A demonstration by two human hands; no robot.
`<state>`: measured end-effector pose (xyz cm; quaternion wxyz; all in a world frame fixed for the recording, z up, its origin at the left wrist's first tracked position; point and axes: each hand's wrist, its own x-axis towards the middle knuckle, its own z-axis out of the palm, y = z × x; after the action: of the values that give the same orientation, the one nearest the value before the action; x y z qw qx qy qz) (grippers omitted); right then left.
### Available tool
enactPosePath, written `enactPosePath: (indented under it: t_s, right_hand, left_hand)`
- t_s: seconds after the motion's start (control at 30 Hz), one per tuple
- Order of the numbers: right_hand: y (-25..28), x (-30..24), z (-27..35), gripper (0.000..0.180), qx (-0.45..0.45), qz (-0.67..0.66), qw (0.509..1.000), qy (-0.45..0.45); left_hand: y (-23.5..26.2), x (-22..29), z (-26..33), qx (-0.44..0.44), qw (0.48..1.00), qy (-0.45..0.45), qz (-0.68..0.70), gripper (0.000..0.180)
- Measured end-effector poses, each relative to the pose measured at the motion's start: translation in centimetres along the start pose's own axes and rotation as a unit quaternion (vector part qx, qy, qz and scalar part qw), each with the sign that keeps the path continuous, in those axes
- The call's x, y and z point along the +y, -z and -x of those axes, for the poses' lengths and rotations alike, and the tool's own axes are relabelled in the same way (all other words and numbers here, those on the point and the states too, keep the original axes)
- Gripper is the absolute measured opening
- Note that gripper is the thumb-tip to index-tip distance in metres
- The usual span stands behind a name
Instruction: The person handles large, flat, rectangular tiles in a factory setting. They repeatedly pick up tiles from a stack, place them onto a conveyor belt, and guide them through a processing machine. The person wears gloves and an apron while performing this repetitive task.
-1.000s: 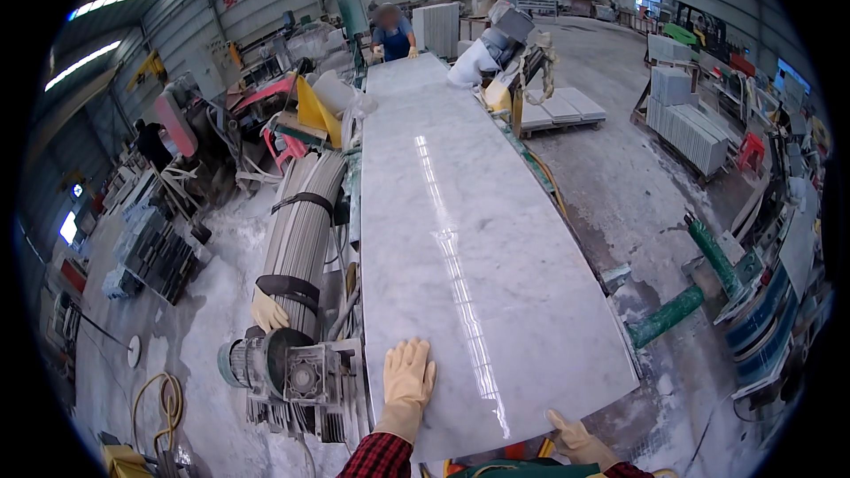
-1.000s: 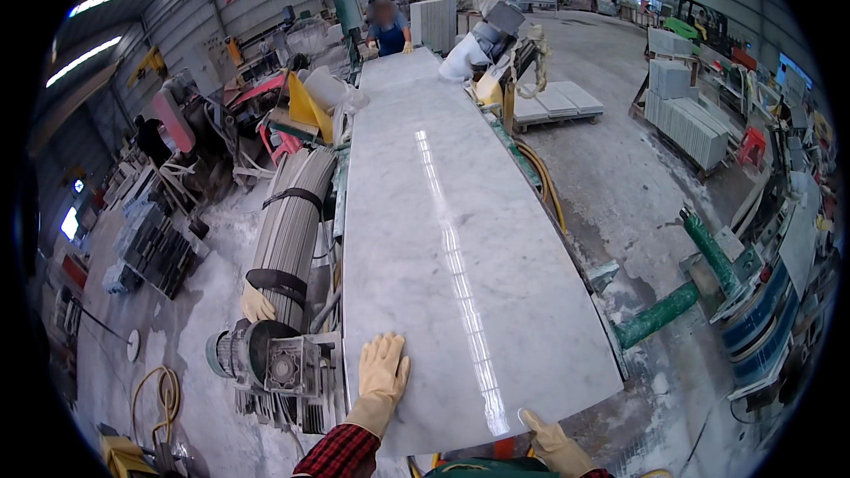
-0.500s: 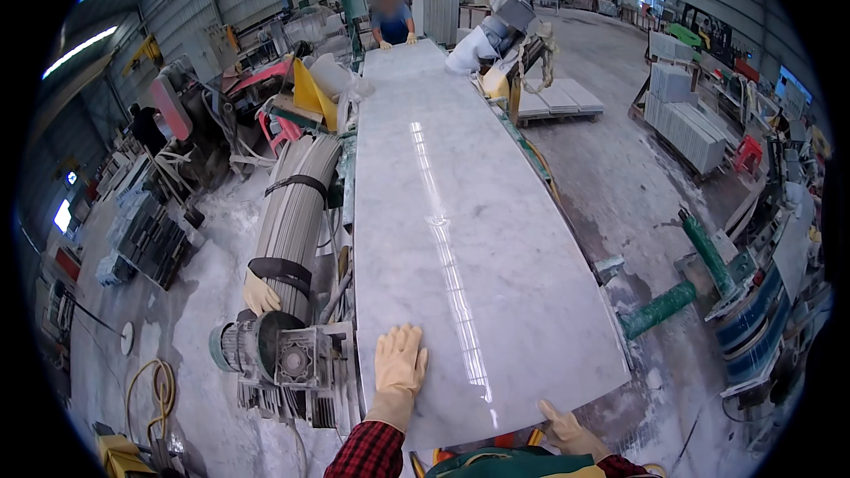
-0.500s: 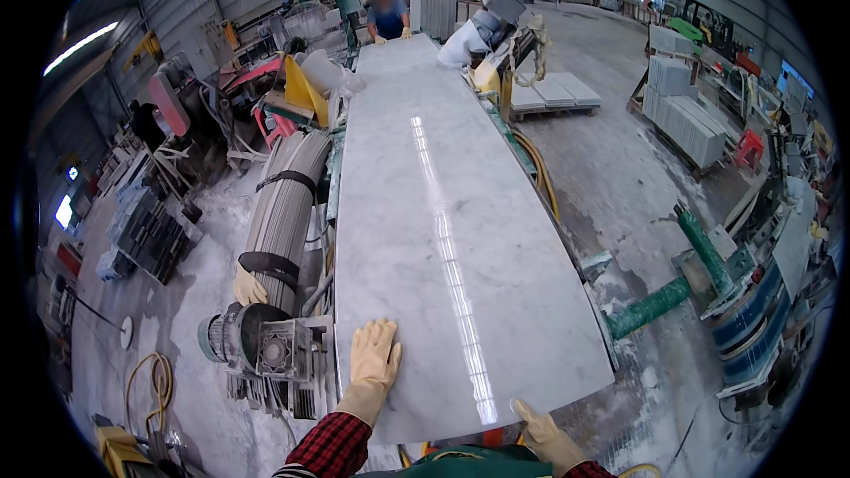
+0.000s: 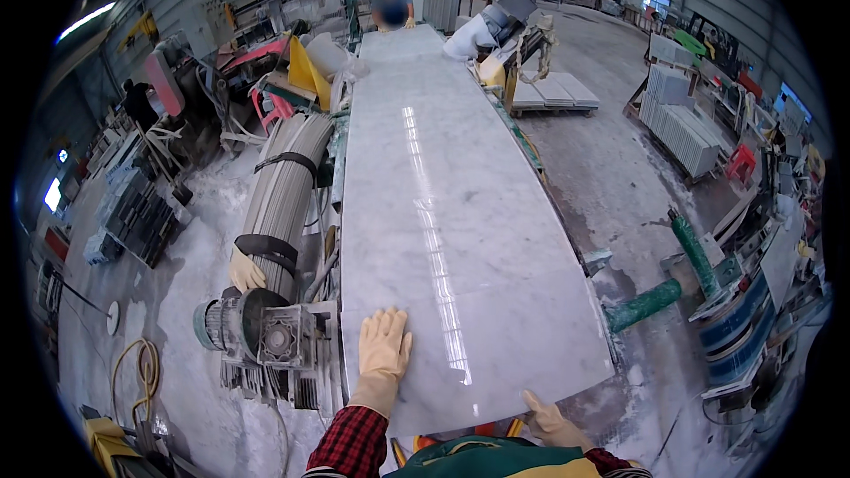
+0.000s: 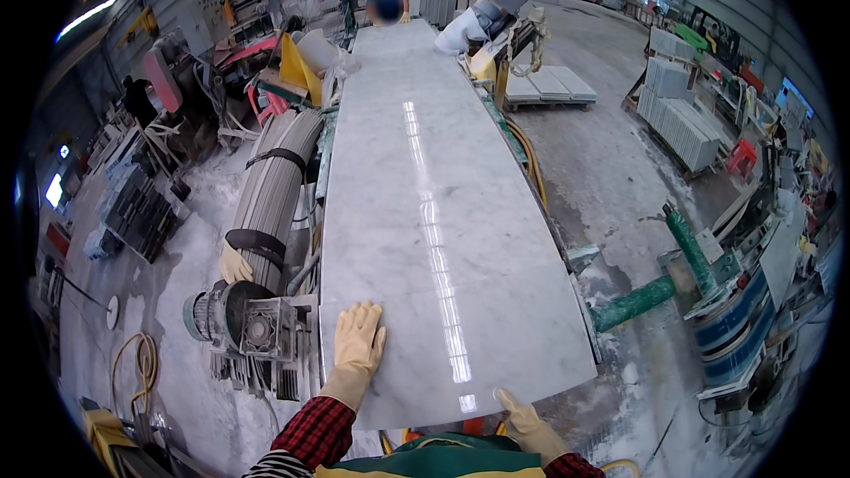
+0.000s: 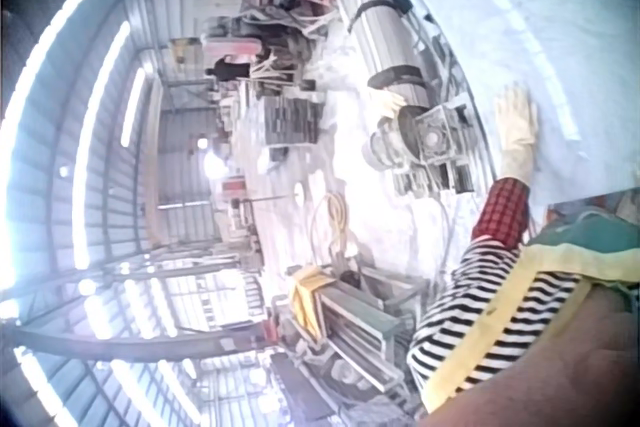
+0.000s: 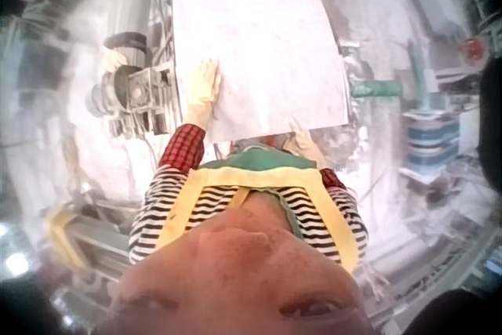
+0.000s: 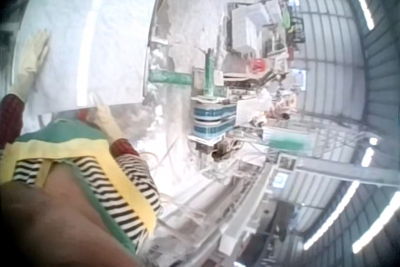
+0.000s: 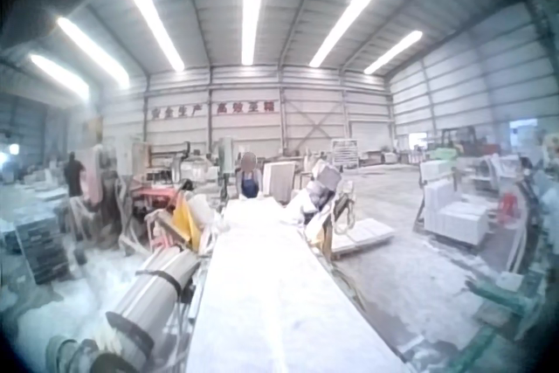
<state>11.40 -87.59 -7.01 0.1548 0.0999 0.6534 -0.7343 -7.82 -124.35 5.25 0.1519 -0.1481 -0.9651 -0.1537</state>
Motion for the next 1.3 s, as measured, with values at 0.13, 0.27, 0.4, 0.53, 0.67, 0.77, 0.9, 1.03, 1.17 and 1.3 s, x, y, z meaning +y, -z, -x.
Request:
enactPosePath:
  t_s: [0.13,0.27,0.4,0.53,0.67,0.77,0.9,1.03,1.17,1.3]
  right_hand:
    - [-1.0,-3.4,-0.2,0.041,0.024,0.108,0.993,0.052]
    - [-1.4,-2.9,1.5,0.046,-0.028,0.083,0.994,0.072]
    - [-4.2,-5.8,1.3,0.055,0.033,-0.249,0.959,-0.128]
    - [-3.7,-5.9,1.4,0.061,0.030,-0.248,0.960,-0.126]
    - [-4.3,-7.5,1.6,0.066,0.014,-0.239,0.961,-0.140]
    - [-4.2,-7.7,1.7,0.067,0.000,-0.237,0.959,-0.155]
    - [-3.2,-6.0,1.7,0.070,0.029,-0.264,0.948,-0.174]
    - [-4.6,-7.4,2.2,0.071,0.023,-0.245,0.953,-0.175]
    - [-4.8,-7.2,2.5,0.070,0.026,-0.233,0.956,-0.174]
    - [-4.6,-6.9,2.4,0.068,0.025,-0.232,0.957,-0.174]
  left_hand:
    - [-0.6,-0.4,0.2,0.011,1.000,0.001,0.003,0.047]
    - [0.0,-0.5,0.7,0.019,0.999,0.000,0.043,0.043]
    - [0.8,-1.9,2.1,0.065,0.994,-0.046,0.072,0.042]
    - [5.4,-4.5,6.0,-0.106,0.971,0.192,0.091,0.047]
    - [6.7,-9.0,8.5,-0.323,0.879,-0.064,-0.345,0.045]
    - [6.6,-9.2,6.6,-0.390,0.724,-0.249,-0.512,0.044]
    - [7.1,-8.2,2.9,-0.395,0.724,-0.257,-0.503,0.042]
    - [5.6,-9.2,2.1,-0.397,0.685,-0.276,-0.545,0.041]
    - [5.6,-8.2,2.0,-0.440,0.614,-0.358,-0.549,0.042]
    - [4.5,-8.9,2.6,-0.425,0.580,-0.384,-0.580,0.044]
